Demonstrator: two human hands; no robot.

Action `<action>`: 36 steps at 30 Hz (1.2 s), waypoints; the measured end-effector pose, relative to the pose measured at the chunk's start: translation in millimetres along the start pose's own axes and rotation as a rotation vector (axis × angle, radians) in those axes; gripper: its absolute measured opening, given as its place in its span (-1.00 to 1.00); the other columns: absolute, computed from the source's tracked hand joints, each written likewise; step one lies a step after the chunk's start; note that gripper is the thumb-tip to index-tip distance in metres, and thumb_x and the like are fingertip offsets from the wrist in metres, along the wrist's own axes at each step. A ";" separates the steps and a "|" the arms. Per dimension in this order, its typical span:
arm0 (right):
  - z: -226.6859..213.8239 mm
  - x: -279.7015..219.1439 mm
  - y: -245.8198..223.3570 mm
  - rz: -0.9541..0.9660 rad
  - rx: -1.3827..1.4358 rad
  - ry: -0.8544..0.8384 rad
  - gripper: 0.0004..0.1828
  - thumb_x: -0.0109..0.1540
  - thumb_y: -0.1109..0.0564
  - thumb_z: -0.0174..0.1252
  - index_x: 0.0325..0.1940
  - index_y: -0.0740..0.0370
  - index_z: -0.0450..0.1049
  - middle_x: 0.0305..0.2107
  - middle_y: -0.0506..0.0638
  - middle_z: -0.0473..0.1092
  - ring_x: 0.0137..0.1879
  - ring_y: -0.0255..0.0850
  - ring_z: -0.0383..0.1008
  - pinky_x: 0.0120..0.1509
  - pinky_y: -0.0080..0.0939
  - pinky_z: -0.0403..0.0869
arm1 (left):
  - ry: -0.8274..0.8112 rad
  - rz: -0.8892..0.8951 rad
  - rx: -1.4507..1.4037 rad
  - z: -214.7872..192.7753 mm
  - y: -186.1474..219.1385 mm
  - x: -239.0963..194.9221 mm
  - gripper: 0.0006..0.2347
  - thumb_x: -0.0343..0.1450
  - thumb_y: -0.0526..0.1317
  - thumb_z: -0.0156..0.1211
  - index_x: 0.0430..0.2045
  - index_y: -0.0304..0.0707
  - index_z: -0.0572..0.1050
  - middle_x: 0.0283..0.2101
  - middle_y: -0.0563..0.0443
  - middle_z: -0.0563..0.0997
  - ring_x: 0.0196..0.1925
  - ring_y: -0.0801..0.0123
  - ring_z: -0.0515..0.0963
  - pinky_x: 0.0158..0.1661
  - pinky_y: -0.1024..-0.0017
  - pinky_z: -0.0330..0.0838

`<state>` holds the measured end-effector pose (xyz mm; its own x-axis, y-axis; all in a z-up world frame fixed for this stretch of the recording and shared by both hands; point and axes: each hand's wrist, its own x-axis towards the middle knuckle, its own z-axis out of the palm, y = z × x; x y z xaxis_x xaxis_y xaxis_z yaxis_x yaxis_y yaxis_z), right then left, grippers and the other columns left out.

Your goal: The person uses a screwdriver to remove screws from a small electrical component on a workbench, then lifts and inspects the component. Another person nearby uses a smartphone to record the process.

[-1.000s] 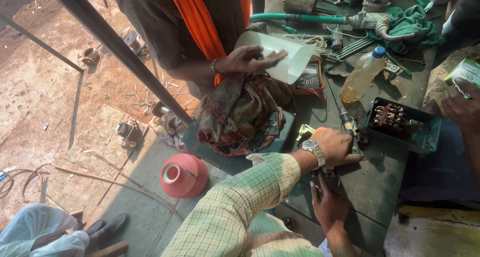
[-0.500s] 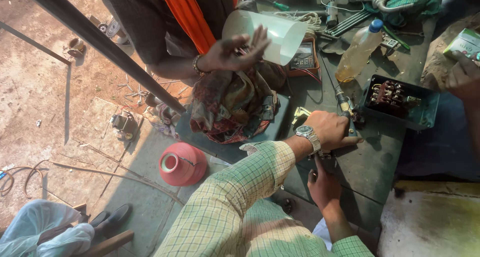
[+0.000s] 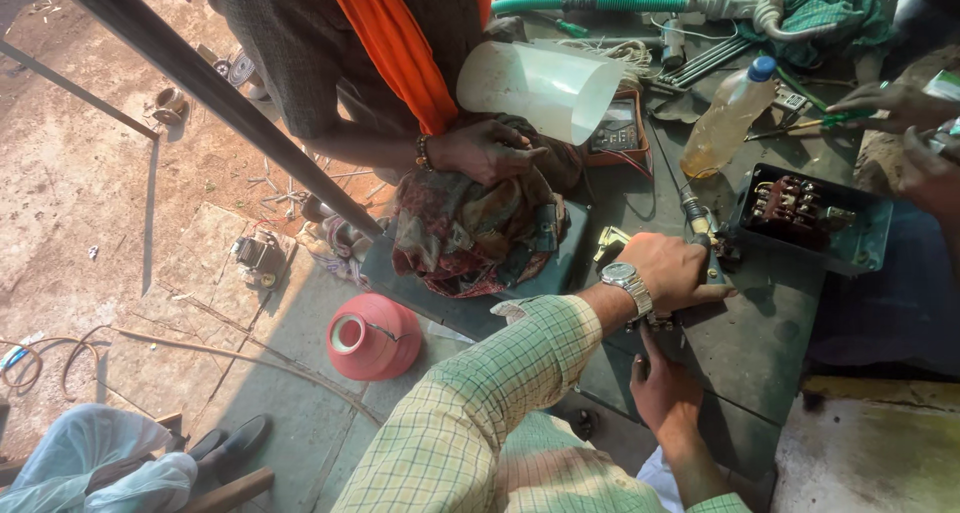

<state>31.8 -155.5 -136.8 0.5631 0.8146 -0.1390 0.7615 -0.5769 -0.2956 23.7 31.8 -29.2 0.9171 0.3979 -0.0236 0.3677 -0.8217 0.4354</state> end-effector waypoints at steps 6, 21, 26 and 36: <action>-5.7 -1.9 0.0 0.046 -0.138 -0.127 -0.17 0.24 -0.01 0.08 0.59 -0.38 0.01 -0.21 0.21 0.55 -0.16 0.21 0.60 -0.08 0.21 0.55 | 0.033 -0.008 0.005 2.0 -1.5 3.5 -0.36 0.27 0.49 -0.11 -0.52 -0.12 0.61 -0.45 -0.05 0.70 -0.35 0.09 0.71 -0.37 0.18 0.54; 7.1 8.2 7.1 0.043 -0.031 -0.051 -0.30 0.26 -0.10 0.07 0.51 -0.33 0.16 -0.13 0.18 0.56 -0.11 0.24 0.59 -0.02 0.23 0.54 | -0.026 -0.015 0.016 8.2 -1.2 5.7 -0.35 0.29 0.48 -0.12 -0.49 -0.13 0.63 -0.44 -0.04 0.70 -0.35 0.14 0.72 -0.36 0.20 0.55; 4.5 8.7 3.9 -0.131 -0.016 0.164 -0.26 0.18 -0.07 0.10 0.47 -0.27 0.18 -0.04 0.25 0.53 -0.16 0.29 0.57 -0.11 0.28 0.52 | 0.009 0.009 0.002 -8.1 -3.9 4.9 -0.35 0.28 0.49 -0.11 -0.49 -0.12 0.62 -0.39 -0.07 0.70 -0.31 0.13 0.72 -0.35 0.21 0.55; 12.4 -5.6 2.6 0.031 -0.002 0.010 -0.31 0.27 -0.07 0.11 0.52 -0.28 0.22 -0.45 0.25 0.53 -0.33 0.23 0.57 -0.21 0.21 0.52 | 0.011 0.028 -0.032 -14.4 -8.8 3.9 -0.38 0.33 0.44 -0.05 -0.52 -0.20 0.59 -0.39 -0.15 0.68 -0.29 0.01 0.68 -0.26 0.12 0.51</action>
<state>26.6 -160.8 -148.5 0.5900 0.7954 -0.1386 0.7441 -0.6023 -0.2892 21.8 46.5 -20.1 0.9254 0.3790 -0.0013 0.3363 -0.8194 0.4642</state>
